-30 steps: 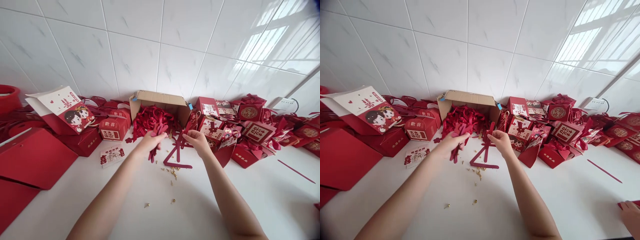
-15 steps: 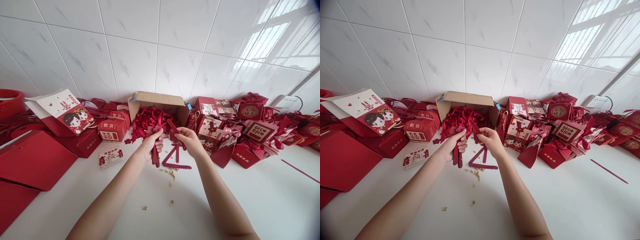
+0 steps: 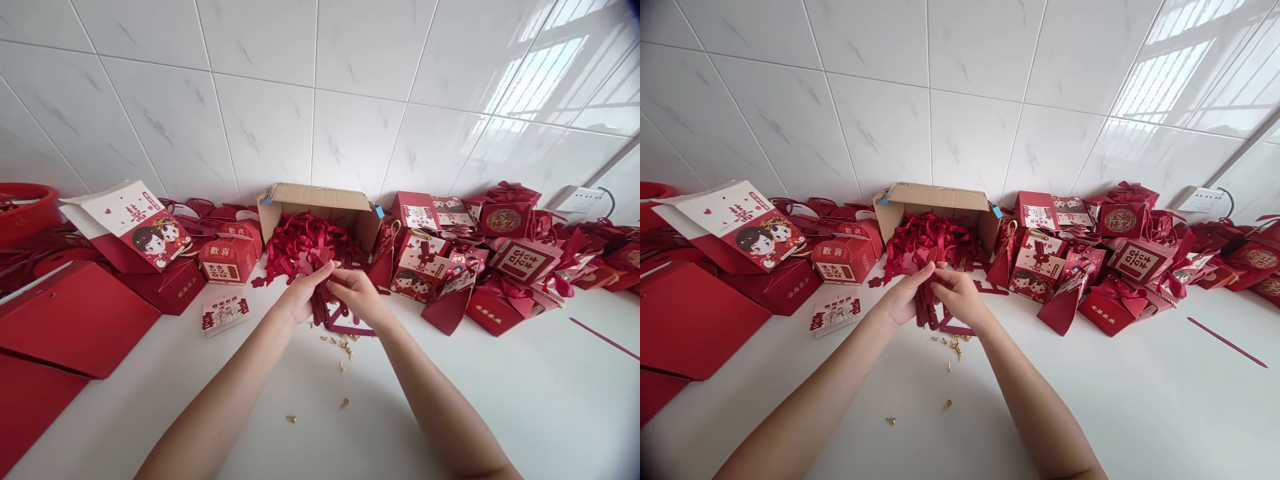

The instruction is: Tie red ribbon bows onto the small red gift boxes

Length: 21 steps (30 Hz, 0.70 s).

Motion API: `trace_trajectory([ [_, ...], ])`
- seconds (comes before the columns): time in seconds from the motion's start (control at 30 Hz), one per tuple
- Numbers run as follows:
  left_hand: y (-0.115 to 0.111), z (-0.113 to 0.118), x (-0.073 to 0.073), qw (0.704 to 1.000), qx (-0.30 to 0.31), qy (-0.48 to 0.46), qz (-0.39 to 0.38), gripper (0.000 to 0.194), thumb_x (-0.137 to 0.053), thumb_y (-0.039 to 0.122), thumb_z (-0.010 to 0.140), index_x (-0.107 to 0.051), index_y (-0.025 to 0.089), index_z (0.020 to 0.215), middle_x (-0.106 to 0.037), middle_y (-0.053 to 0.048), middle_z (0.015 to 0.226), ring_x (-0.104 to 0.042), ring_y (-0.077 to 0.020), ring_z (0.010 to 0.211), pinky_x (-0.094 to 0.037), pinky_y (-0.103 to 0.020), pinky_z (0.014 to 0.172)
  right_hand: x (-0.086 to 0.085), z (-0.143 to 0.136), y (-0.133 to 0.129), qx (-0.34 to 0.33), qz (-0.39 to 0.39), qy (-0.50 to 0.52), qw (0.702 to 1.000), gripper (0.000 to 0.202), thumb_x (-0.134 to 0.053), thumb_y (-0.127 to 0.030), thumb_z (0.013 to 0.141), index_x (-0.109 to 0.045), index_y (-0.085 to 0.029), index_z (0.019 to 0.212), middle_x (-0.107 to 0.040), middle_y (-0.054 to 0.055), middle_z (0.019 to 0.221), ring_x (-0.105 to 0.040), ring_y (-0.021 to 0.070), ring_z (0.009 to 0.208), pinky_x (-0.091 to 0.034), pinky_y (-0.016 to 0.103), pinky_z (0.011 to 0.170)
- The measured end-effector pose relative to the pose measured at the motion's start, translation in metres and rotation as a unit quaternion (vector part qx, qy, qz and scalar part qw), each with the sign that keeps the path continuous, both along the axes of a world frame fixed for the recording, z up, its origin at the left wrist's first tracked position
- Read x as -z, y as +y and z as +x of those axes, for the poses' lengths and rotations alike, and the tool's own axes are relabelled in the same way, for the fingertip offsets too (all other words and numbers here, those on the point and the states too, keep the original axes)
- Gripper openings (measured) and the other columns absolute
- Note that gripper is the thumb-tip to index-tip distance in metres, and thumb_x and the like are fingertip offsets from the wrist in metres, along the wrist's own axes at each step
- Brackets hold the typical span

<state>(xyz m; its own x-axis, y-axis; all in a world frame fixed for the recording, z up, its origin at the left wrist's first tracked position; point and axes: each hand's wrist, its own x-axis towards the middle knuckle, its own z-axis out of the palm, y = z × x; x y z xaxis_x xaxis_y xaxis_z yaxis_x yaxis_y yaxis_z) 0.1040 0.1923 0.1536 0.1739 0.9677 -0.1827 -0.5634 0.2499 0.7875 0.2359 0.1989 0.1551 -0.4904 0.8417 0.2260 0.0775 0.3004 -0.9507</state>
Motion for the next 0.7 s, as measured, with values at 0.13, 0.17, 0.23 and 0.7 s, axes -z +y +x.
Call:
trace_trajectory([
  [0.13, 0.006, -0.005, 0.001, 0.998, -0.065, -0.008, 0.011, 0.025, -0.070, 0.037, 0.077, -0.064, 0.015, 0.085, -0.063, -0.001, 0.072, -0.062, -0.0110, 0.059, -0.049, -0.021, 0.049, 0.006, -0.012, -0.006, 0.047, 0.099, -0.082, 0.991, 0.030, -0.048, -0.025, 0.085, -0.060, -0.018, 0.112, -0.060, -0.002, 0.069, -0.050, 0.0093, 0.055, -0.041, 0.022, 0.056],
  [0.17, 0.009, -0.008, -0.001, 0.996, -0.082, -0.016, 0.021, 0.021, -0.065, 0.036, 0.082, -0.064, 0.015, 0.084, -0.063, 0.000, 0.072, -0.063, -0.0107, 0.061, -0.050, -0.021, 0.053, 0.007, -0.011, -0.003, 0.063, 0.114, -0.113, 0.985, 0.034, -0.046, -0.029, 0.087, -0.057, -0.020, 0.118, -0.064, -0.001, 0.076, -0.054, 0.0103, 0.060, -0.043, 0.022, 0.059],
  [0.23, 0.013, -0.016, -0.007, 0.992, -0.112, -0.035, 0.045, 0.020, -0.056, 0.034, 0.089, -0.061, 0.017, 0.080, -0.060, 0.003, 0.066, -0.064, -0.0097, 0.064, -0.051, -0.020, 0.058, 0.008, -0.004, 0.008, 0.104, 0.130, -0.211, 0.963, 0.035, -0.039, -0.036, 0.093, -0.058, -0.021, 0.118, -0.067, 0.002, 0.088, -0.059, 0.0122, 0.071, -0.045, 0.023, 0.066],
  [0.7, 0.006, -0.071, -0.044, 0.967, -0.165, -0.166, 0.099, 0.029, -0.042, 0.030, 0.096, -0.060, 0.015, 0.078, -0.035, 0.010, 0.038, -0.035, -0.0045, 0.032, -0.038, -0.016, 0.041, 0.067, 0.059, 0.078, 0.147, -0.022, -0.553, 0.820, 0.031, -0.055, -0.033, 0.090, -0.056, -0.015, 0.115, -0.058, 0.008, 0.114, -0.059, 0.0191, 0.098, -0.052, 0.039, 0.083],
])
